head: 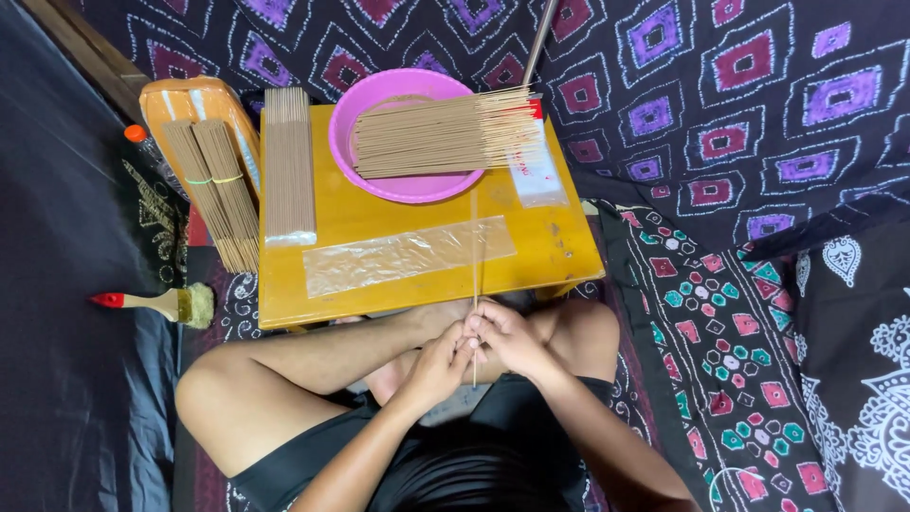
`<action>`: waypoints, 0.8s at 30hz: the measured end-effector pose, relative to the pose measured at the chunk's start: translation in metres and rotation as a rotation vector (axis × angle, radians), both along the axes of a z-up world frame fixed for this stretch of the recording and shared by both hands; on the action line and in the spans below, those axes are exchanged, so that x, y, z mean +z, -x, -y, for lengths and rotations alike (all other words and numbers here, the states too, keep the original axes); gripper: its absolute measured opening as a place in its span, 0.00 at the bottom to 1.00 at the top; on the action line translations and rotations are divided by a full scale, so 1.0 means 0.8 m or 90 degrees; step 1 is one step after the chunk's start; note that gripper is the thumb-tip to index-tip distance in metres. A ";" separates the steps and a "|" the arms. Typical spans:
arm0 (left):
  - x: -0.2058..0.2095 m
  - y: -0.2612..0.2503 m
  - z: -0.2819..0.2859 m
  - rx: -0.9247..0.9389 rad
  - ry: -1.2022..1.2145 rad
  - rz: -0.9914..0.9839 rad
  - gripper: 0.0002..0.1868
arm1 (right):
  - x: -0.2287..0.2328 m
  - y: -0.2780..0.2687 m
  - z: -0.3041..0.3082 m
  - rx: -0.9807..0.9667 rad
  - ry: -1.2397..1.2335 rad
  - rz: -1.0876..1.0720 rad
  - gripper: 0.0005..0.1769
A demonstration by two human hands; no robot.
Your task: The person organizes and packages incense sticks by gathering them from a bowl, aligning them, and placing them into clear plastic sleeves.
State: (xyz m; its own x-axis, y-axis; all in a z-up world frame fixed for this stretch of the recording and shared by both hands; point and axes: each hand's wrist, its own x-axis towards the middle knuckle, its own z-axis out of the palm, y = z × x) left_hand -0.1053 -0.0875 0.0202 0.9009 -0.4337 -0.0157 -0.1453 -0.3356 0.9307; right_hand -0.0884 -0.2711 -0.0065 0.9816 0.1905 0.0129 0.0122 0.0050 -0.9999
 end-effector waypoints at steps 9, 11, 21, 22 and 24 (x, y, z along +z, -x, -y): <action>-0.027 -0.035 0.007 0.078 0.200 -0.019 0.12 | 0.081 0.019 0.012 0.027 0.337 0.119 0.11; -0.032 -0.036 0.010 0.131 0.292 -0.043 0.10 | 0.049 0.018 0.016 0.045 0.298 0.158 0.06; -0.042 -0.048 -0.012 0.141 0.393 -0.059 0.10 | 0.064 0.027 0.025 0.069 0.275 0.122 0.15; -0.045 -0.042 -0.006 0.111 0.358 -0.066 0.09 | 0.070 0.028 0.019 0.068 0.281 0.116 0.14; -0.049 -0.036 0.001 0.083 0.328 -0.070 0.08 | 0.061 0.024 0.015 0.069 0.291 0.113 0.13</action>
